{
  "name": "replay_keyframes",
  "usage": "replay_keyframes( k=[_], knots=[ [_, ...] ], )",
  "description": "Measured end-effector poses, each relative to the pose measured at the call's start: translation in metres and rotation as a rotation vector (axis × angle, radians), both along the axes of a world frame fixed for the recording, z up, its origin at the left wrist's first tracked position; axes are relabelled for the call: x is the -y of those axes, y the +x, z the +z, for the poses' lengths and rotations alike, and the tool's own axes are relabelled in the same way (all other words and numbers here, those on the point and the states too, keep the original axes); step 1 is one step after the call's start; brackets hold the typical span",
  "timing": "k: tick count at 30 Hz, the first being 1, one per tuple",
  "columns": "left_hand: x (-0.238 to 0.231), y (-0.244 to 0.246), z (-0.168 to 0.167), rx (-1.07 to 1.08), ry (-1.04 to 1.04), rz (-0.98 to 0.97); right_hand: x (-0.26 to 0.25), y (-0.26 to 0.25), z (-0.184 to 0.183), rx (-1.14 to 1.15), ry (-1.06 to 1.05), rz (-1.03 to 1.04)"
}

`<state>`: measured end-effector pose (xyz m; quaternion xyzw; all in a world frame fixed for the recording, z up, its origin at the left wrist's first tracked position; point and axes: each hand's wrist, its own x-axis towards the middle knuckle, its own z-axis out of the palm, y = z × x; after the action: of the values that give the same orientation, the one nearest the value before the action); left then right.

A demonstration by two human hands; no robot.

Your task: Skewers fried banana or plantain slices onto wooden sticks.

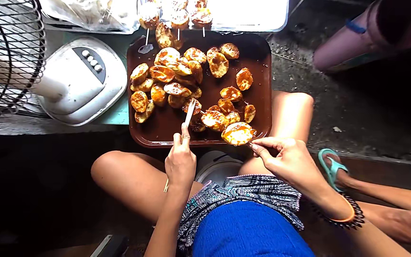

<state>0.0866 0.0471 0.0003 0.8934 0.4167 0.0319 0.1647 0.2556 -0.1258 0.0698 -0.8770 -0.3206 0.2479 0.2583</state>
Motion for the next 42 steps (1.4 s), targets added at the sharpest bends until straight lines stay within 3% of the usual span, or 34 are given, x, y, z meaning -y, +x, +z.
replay_keyframes(
  k=[5, 30, 37, 42],
  knots=[
    [0.001, 0.0, -0.004, 0.036, 0.035, -0.013, -0.013, 0.0, -0.001, 0.086, -0.007, 0.071],
    [-0.004, -0.001, -0.004, 0.04, -0.037, -0.007, -0.023, 0.006, -0.018, -0.066, -0.023, -0.004],
    [-0.005, -0.007, 0.012, -0.051, 0.277, -0.079, -0.004, 0.013, -0.024, -0.012, 0.126, -0.047],
    [0.004, -0.022, 0.031, 0.102, 0.422, -0.052, 0.023, 0.023, -0.045, -0.121, 0.205, -0.116]
  ],
)
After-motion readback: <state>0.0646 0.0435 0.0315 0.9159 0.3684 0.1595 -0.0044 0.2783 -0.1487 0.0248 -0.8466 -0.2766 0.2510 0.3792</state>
